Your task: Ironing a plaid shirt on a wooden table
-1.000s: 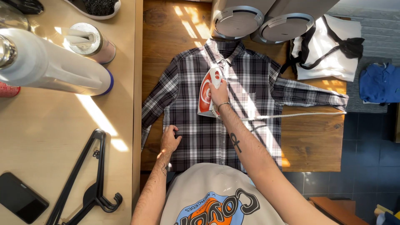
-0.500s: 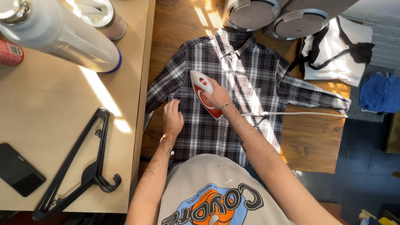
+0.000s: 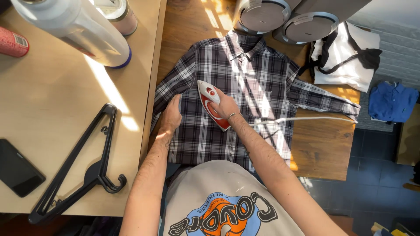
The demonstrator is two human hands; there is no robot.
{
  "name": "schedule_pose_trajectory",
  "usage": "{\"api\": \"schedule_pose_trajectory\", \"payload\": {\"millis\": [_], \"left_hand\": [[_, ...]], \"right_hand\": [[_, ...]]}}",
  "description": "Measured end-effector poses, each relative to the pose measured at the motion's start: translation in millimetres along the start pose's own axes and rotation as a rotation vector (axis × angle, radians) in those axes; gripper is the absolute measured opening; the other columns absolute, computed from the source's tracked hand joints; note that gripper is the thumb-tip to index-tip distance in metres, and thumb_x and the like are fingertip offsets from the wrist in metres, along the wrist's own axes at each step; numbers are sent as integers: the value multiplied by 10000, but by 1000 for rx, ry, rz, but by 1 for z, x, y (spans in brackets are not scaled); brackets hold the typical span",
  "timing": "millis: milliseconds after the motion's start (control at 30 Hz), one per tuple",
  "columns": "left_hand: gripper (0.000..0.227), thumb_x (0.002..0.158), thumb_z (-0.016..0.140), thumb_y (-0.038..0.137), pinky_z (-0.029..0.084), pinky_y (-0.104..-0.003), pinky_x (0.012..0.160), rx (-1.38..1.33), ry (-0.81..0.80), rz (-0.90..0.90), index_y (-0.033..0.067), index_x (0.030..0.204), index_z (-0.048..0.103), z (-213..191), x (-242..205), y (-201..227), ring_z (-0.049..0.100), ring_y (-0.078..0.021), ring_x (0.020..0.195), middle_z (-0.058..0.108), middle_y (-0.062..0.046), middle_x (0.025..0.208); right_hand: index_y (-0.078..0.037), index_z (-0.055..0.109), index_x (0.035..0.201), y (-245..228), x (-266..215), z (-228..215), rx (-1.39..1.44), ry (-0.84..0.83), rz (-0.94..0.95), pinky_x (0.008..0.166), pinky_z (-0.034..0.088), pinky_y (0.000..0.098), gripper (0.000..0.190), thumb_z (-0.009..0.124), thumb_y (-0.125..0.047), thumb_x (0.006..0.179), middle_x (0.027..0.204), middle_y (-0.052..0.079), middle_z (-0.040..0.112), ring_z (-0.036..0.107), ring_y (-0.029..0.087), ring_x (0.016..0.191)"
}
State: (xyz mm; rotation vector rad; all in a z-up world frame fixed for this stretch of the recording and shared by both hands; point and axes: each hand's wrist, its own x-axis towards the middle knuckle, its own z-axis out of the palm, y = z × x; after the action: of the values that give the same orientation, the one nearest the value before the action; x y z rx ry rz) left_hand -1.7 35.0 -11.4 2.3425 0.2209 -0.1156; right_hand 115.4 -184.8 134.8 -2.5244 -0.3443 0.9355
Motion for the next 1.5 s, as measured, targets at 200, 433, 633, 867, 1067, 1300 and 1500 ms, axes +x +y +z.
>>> {"api": "schedule_pose_trajectory", "payload": {"millis": [200,433,633,867,1067,1300,1500], "left_hand": [[699,841,421,-150,356,-485,1220,-102,1,-37,-30,1529,390,-1,-2,-24,410,-429,1433,411,-305,1545],[392,925,440,0,583,-470,866,-122,341,-91,83,1281,581,16,-25,-23,673,-391,1065,639,-164,1145],[421,852,704,209,579,-511,812,28,339,-329,105,1231,554,40,-96,-16,690,-385,971,650,-123,1010],[281,807,776,323,564,-491,769,82,301,-415,154,991,648,70,-156,-45,688,-355,820,647,-61,779],[228,817,758,339,569,-490,796,37,139,-477,163,814,614,53,-173,-50,677,-367,891,622,-90,864],[176,781,736,247,597,-415,783,-97,156,-441,167,829,587,54,-184,-53,692,-309,912,585,-68,924],[212,793,735,159,581,-449,827,-46,159,-410,161,929,573,51,-192,-46,679,-329,938,589,-76,922]], "right_hand": [[-360,409,1531,-6,-17,11,-127,-90,-49,1037,548,511,714,706,-409,885,1190,272,710,660,462,1166],[-433,403,1529,-6,-21,19,-233,-149,-94,1017,563,488,715,698,-424,878,1172,228,732,684,428,1146],[-407,362,1554,6,-11,36,-192,-126,-145,1003,565,518,753,702,-408,882,1153,266,728,685,462,1124],[-448,355,1545,2,-2,49,-203,-74,-144,964,589,490,766,715,-467,868,1102,218,746,708,416,1086],[-442,417,1503,-4,2,48,-271,-126,-169,998,569,484,710,716,-463,860,1150,209,737,693,414,1122],[-403,404,1522,-12,-13,56,-269,-145,-158,999,569,490,717,704,-447,873,1175,217,729,690,418,1134],[-410,408,1518,-25,-36,46,-297,-224,-171,1037,550,485,706,686,-463,871,1227,226,711,669,421,1181]]}}
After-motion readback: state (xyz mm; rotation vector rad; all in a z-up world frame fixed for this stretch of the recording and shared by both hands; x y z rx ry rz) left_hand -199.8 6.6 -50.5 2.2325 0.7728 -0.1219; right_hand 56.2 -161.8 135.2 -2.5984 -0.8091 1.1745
